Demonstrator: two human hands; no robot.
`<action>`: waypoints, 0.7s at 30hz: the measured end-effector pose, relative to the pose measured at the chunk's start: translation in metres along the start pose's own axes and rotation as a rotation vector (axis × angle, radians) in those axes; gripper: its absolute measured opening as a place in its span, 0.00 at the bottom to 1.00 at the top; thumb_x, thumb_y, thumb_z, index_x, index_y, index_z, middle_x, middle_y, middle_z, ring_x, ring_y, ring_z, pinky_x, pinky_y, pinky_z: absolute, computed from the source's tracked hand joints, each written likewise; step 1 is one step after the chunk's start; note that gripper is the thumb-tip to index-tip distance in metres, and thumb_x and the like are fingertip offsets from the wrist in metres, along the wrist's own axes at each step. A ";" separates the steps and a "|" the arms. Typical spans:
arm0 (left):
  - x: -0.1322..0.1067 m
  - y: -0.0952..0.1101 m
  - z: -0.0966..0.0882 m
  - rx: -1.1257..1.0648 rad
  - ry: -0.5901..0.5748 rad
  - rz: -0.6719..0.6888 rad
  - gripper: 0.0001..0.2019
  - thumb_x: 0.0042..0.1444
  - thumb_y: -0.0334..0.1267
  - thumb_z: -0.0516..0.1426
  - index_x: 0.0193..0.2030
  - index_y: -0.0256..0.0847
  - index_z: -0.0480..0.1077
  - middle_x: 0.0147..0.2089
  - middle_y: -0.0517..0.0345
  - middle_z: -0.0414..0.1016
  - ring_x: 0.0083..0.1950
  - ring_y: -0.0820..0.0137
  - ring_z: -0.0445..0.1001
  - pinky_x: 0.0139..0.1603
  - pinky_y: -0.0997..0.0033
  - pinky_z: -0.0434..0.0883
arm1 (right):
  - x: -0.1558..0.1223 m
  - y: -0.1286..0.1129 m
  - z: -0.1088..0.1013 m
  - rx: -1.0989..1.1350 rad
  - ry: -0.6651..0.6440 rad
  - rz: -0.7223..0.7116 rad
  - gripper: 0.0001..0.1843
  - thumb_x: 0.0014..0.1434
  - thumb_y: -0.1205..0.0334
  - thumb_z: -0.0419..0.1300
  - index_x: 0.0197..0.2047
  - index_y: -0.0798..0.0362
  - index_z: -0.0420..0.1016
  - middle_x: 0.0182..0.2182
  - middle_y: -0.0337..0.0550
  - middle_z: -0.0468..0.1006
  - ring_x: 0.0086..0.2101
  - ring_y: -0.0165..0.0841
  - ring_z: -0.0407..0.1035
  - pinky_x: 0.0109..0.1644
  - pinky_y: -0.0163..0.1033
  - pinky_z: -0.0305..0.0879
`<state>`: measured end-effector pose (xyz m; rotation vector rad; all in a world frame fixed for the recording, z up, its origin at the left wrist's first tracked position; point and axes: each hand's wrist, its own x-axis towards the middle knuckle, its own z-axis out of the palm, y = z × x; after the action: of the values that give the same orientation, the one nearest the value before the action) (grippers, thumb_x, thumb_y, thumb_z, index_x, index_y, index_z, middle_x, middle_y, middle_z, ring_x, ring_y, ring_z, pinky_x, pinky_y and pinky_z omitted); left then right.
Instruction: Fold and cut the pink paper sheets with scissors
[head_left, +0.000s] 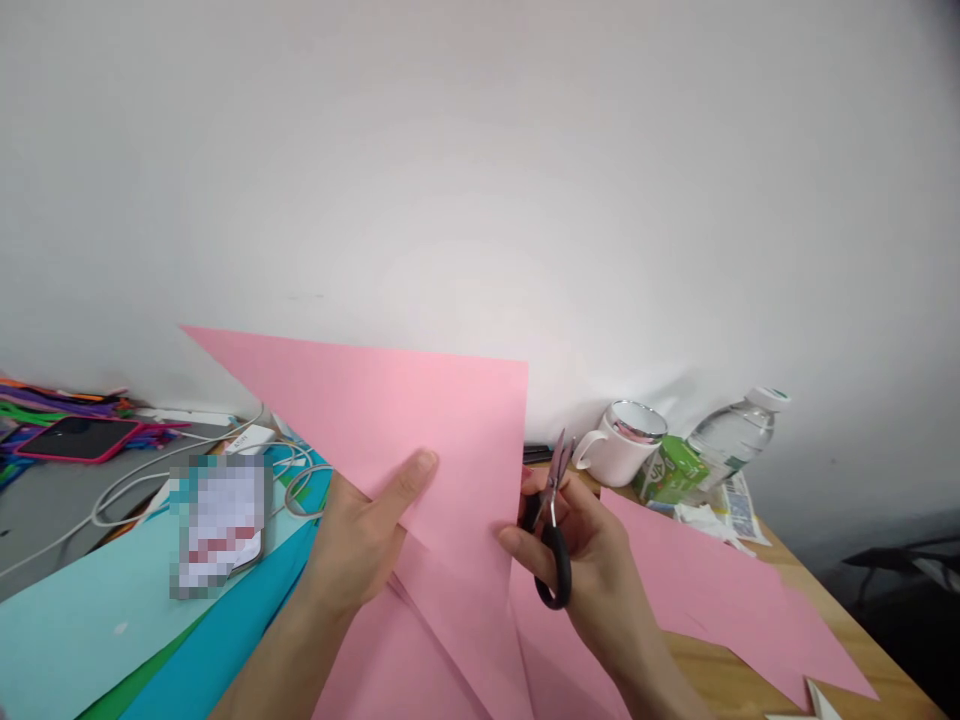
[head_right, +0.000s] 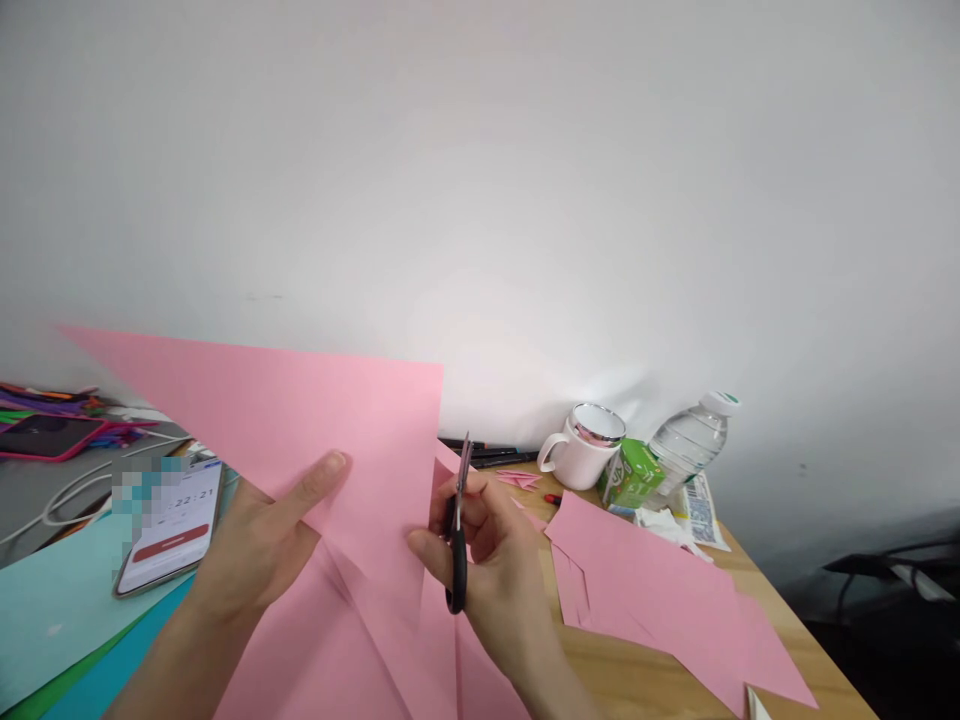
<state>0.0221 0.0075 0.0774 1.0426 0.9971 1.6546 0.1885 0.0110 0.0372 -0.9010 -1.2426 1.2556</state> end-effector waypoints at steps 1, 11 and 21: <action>0.001 0.001 -0.002 0.038 0.014 0.025 0.28 0.45 0.41 0.65 0.54 0.42 0.67 0.46 0.53 0.78 0.59 0.57 0.68 0.59 0.57 0.65 | -0.001 -0.003 -0.001 -0.002 -0.010 0.009 0.17 0.45 0.61 0.71 0.36 0.48 0.68 0.26 0.33 0.73 0.28 0.28 0.68 0.33 0.33 0.65; -0.002 0.021 -0.027 0.377 -0.173 -0.086 0.15 0.45 0.45 0.63 0.40 0.46 0.76 0.39 0.52 0.79 0.43 0.55 0.77 0.41 0.59 0.74 | -0.004 -0.031 -0.029 -0.333 0.328 -0.359 0.10 0.50 0.62 0.66 0.35 0.47 0.71 0.35 0.43 0.81 0.40 0.40 0.74 0.40 0.41 0.69; -0.007 0.024 -0.027 0.350 -0.254 -0.162 0.12 0.43 0.42 0.63 0.37 0.45 0.77 0.38 0.53 0.80 0.40 0.57 0.77 0.39 0.63 0.74 | 0.016 -0.003 -0.045 -0.308 -0.158 -0.419 0.12 0.56 0.60 0.62 0.45 0.45 0.70 0.39 0.43 0.79 0.45 0.41 0.71 0.54 0.51 0.60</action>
<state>-0.0078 -0.0097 0.0901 1.3264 1.1899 1.2063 0.2313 0.0320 0.0356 -0.7132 -1.6820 0.8257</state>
